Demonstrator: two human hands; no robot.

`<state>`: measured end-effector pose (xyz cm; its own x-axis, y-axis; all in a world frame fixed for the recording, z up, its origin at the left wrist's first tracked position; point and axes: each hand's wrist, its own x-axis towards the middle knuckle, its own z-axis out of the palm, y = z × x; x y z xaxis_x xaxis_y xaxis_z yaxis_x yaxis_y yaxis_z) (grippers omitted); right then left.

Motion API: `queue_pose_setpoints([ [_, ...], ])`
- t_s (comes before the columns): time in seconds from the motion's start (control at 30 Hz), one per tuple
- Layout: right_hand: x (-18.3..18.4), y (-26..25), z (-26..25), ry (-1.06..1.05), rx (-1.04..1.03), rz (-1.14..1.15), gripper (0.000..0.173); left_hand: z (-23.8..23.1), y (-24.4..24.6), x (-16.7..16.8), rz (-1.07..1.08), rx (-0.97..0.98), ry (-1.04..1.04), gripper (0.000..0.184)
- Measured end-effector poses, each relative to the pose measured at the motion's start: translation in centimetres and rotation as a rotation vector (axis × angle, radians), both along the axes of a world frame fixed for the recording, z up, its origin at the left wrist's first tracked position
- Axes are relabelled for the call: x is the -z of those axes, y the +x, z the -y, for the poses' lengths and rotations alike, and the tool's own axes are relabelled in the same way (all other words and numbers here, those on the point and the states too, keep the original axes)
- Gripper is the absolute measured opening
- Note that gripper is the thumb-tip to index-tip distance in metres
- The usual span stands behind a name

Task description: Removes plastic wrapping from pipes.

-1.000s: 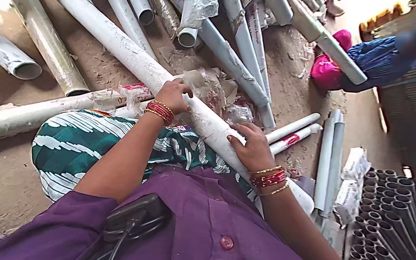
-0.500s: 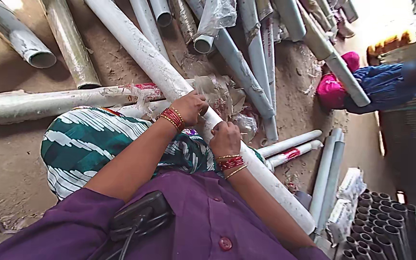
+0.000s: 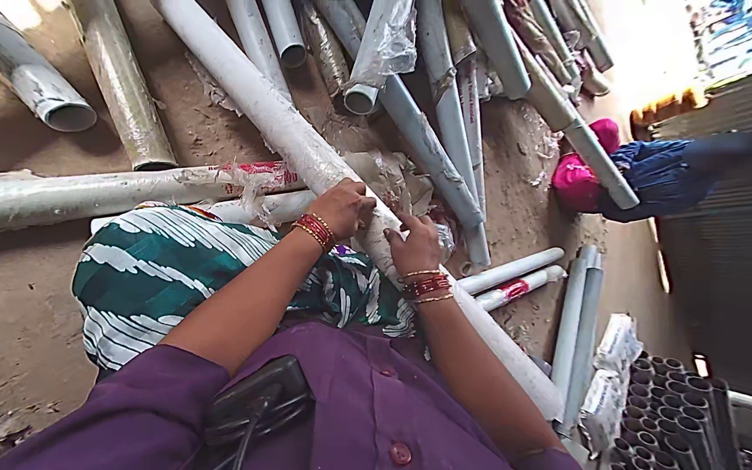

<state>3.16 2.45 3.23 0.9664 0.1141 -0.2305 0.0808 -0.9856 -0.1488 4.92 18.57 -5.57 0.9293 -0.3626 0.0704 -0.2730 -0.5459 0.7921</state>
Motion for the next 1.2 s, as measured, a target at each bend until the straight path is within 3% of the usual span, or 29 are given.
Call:
queue_pose_setpoints([
  [0.17,0.3,1.2,-1.6,0.003,0.141,-0.041,0.02,0.0,-0.1,0.0,-0.006,-0.025,-0.029,0.041],
  [0.33,0.0,1.8,-2.0,-0.053,0.074,-0.145,0.019,0.0,0.0,0.7,0.022,-0.016,-0.057,0.067],
  [0.47,0.6,1.1,-1.8,-0.183,-0.016,-0.172,0.016,-0.1,0.0,1.3,0.093,0.039,-0.016,0.058],
  [0.57,0.6,0.7,-2.0,-0.119,-0.019,-0.118,0.014,-0.3,0.1,1.1,0.052,0.02,-0.018,0.054],
  [0.7,0.7,1.3,-1.0,-0.027,0.038,-0.036,0.034,0.2,0.7,0.8,-0.009,0.0,-0.044,0.06],
  [0.83,0.7,2.3,-1.9,-0.074,0.081,-0.097,0.019,0.4,0.8,0.4,-0.035,0.015,-0.017,0.06],
  [0.97,0.3,2.8,-3.4,-0.279,0.1,-0.246,0.025,0.2,0.7,0.6,-0.012,0.032,-0.011,0.056],
  [1.2,0.4,0.3,-1.9,-0.225,-0.134,-0.205,0.018,0.4,0.9,0.9,-0.003,0.02,0.003,0.05],
])
